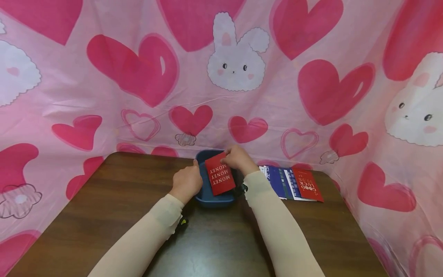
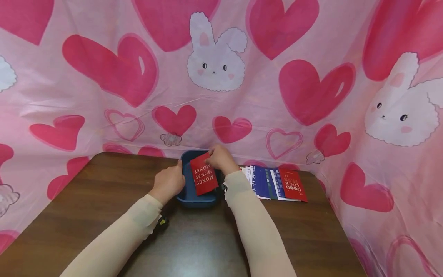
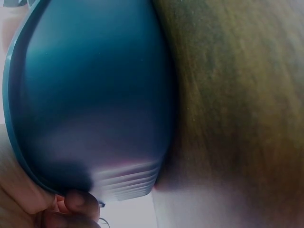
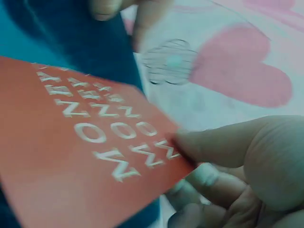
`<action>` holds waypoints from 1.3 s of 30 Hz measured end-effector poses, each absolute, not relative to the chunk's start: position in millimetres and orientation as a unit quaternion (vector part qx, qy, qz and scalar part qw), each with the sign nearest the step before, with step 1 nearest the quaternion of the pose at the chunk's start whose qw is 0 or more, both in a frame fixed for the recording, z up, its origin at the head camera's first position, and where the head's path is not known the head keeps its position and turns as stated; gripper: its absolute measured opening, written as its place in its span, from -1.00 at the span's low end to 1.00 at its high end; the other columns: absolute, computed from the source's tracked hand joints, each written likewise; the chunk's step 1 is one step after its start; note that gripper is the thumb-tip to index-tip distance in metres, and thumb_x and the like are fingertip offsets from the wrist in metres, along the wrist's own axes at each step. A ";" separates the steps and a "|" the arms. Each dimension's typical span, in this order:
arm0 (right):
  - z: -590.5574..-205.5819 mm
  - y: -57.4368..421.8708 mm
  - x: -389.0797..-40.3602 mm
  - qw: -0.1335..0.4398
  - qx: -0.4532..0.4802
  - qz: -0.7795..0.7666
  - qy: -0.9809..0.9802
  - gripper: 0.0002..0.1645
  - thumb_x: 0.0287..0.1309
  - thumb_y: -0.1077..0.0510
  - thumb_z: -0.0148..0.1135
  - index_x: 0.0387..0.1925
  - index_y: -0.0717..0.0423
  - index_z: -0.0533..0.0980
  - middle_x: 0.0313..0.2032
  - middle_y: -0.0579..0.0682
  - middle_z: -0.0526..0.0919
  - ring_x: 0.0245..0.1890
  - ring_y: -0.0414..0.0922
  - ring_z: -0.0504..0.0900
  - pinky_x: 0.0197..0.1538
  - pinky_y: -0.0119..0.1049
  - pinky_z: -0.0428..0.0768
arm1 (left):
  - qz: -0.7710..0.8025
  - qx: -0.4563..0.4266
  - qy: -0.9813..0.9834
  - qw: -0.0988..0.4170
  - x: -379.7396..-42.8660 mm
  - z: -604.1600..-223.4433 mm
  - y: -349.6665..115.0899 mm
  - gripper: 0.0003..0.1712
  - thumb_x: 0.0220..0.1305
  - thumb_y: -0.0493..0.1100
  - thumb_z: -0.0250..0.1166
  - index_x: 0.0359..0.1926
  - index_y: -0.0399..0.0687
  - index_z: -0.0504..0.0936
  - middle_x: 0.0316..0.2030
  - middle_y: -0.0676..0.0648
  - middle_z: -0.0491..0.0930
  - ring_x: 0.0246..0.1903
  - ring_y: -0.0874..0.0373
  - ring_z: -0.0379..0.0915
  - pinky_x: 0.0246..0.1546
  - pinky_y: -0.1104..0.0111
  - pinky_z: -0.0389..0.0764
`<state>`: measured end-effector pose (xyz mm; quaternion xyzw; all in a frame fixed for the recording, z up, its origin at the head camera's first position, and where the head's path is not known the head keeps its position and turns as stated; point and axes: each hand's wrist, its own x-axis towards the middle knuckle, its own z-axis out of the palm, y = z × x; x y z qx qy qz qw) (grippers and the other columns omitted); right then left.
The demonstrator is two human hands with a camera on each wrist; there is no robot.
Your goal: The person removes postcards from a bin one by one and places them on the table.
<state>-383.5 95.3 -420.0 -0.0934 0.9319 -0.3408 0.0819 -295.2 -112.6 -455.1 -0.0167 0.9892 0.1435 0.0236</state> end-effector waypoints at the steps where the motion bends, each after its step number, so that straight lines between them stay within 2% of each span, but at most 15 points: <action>1: -411.8 99.8 -375.1 0.086 -0.075 -0.366 0.924 -0.69 0.38 0.07 0.56 0.02 0.18 0.77 -0.09 0.14 0.87 -0.10 0.04 0.80 0.04 -0.07 0.84 | 0.144 -0.017 0.989 0.027 -295.2 -455.1 -112.5 -0.16 0.65 0.00 0.24 0.77 -0.21 0.27 -0.16 -0.27 0.83 -0.35 -0.13 0.69 -0.32 -0.01 0.83; 2: -405.3 103.2 -367.7 0.085 -0.059 -0.384 0.918 -0.60 0.44 0.06 0.53 0.15 0.21 0.75 0.02 0.17 0.88 0.00 0.07 0.83 0.15 -0.03 0.85 | 0.144 -0.018 0.989 0.029 -295.1 -455.1 -112.4 -0.16 0.65 0.00 0.23 0.77 -0.21 0.27 -0.19 -0.26 0.82 -0.36 -0.12 0.69 -0.33 0.00 0.83; 5: -401.7 120.5 -361.9 0.058 -0.038 -0.436 0.897 -0.43 0.51 0.04 0.50 0.41 0.19 0.65 0.25 0.22 0.84 0.17 0.12 0.85 0.29 0.05 0.83 | 0.142 -0.017 0.989 0.031 -295.0 -455.1 -112.0 -0.18 0.67 -0.01 0.20 0.77 -0.21 0.26 -0.29 -0.21 0.78 -0.40 -0.10 0.66 -0.37 0.02 0.81; 7: -402.4 134.3 -361.0 0.035 -0.035 -0.467 0.883 -0.41 0.53 0.04 0.49 0.44 0.20 0.64 0.28 0.26 0.82 0.16 0.15 0.86 0.24 0.06 0.86 | 0.139 -0.017 0.990 0.029 -294.6 -455.4 -111.7 -0.20 0.68 -0.02 0.17 0.78 -0.21 0.26 -0.35 -0.19 0.75 -0.42 -0.09 0.65 -0.40 0.04 0.78; 9: -404.7 150.8 -361.9 0.011 -0.037 -0.496 0.867 -0.44 0.54 0.04 0.49 0.41 0.21 0.67 0.24 0.29 0.83 0.01 0.10 0.90 0.09 -0.01 0.90 | 0.137 -0.015 0.990 0.026 -294.0 -455.3 -111.5 -0.21 0.69 -0.05 0.14 0.78 -0.20 0.26 -0.37 -0.18 0.75 -0.43 -0.08 0.64 -0.43 0.05 0.76; 12: -404.1 178.7 -360.0 -0.014 -0.023 -0.526 0.850 -0.46 0.55 0.01 0.48 0.39 0.18 0.70 0.14 0.27 0.86 -0.23 -0.11 0.87 -0.13 -0.21 0.90 | 0.138 -0.014 0.990 0.023 -293.3 -454.7 -109.7 -0.22 0.67 -0.06 0.13 0.77 -0.20 0.27 -0.36 -0.18 0.76 -0.44 -0.08 0.64 -0.45 0.06 0.74; 15: -398.3 201.5 -357.3 -0.033 0.002 -0.546 0.837 -0.45 0.57 0.01 0.46 0.41 0.18 0.69 0.05 0.20 0.87 -0.35 -0.27 0.80 -0.26 -0.32 0.85 | 0.138 -0.013 0.990 0.018 -293.3 -453.8 -110.6 -0.22 0.67 -0.08 0.12 0.77 -0.20 0.28 -0.35 -0.20 0.77 -0.43 -0.08 0.65 -0.45 0.05 0.73; 19: -384.8 225.9 -350.0 -0.045 0.032 -0.538 0.841 -0.41 0.59 -0.03 0.44 0.47 0.14 0.66 0.03 0.14 0.82 -0.34 -0.27 0.77 -0.28 -0.30 0.86 | 0.141 -0.016 0.990 0.018 -294.3 -453.4 -112.8 -0.22 0.67 -0.08 0.11 0.77 -0.18 0.27 -0.40 -0.17 0.72 -0.44 -0.08 0.64 -0.46 0.06 0.72; 25: -379.4 272.7 -345.6 -0.052 0.093 -0.494 0.863 -0.35 0.64 -0.15 0.35 0.57 0.01 0.60 0.29 0.28 0.75 -0.18 -0.15 0.76 -0.26 -0.27 0.85 | 0.147 -0.021 0.988 0.029 -294.7 -454.0 -113.7 -0.20 0.67 -0.07 0.10 0.79 -0.16 0.23 -0.46 -0.14 0.65 -0.45 -0.09 0.62 -0.48 0.10 0.69; 29: -384.2 312.0 -343.3 -0.061 0.133 -0.455 0.878 -0.33 0.70 -0.20 0.24 0.61 -0.02 0.55 0.38 0.30 0.71 -0.02 -0.02 0.70 -0.22 -0.31 0.75 | 0.148 -0.020 0.988 0.030 -294.7 -454.1 -114.3 -0.20 0.67 -0.06 0.10 0.79 -0.18 0.23 -0.47 -0.14 0.64 -0.45 -0.10 0.61 -0.48 0.10 0.70; 32: -392.7 339.4 -341.0 -0.076 0.150 -0.414 0.895 -0.34 0.72 -0.18 0.18 0.60 0.05 0.54 0.36 0.36 0.71 0.05 0.09 0.67 -0.19 -0.33 0.65 | 0.150 -0.017 0.988 0.029 -294.7 -454.0 -113.9 -0.21 0.68 -0.06 0.10 0.79 -0.18 0.23 -0.47 -0.13 0.64 -0.46 -0.09 0.61 -0.47 0.10 0.71; 34: -400.5 353.8 -339.0 -0.087 0.155 -0.397 0.901 -0.35 0.73 -0.13 0.16 0.58 0.12 0.55 0.35 0.41 0.70 0.10 0.15 0.66 -0.11 -0.25 0.66 | 0.151 -0.016 0.988 0.031 -294.7 -453.9 -113.8 -0.20 0.68 -0.05 0.10 0.79 -0.19 0.23 -0.47 -0.13 0.64 -0.46 -0.09 0.61 -0.47 0.10 0.71; 37: -413.8 369.5 -336.3 -0.103 0.165 -0.380 0.904 -0.39 0.72 -0.06 0.16 0.53 0.20 0.57 0.38 0.44 0.68 0.29 0.29 0.66 0.20 0.03 0.73 | 0.152 -0.018 0.988 0.032 -294.5 -453.7 -113.0 -0.20 0.68 -0.05 0.11 0.79 -0.17 0.23 -0.48 -0.14 0.64 -0.47 -0.09 0.61 -0.47 0.10 0.71; 39: -422.6 377.7 -334.3 -0.098 0.182 -0.380 0.902 -0.40 0.73 -0.05 0.14 0.53 0.22 0.55 0.45 0.45 0.61 0.42 0.36 0.58 0.45 0.21 0.62 | 0.154 -0.019 0.987 0.036 -294.3 -453.6 -112.6 -0.20 0.68 -0.06 0.11 0.79 -0.18 0.22 -0.48 -0.14 0.64 -0.48 -0.09 0.60 -0.48 0.11 0.71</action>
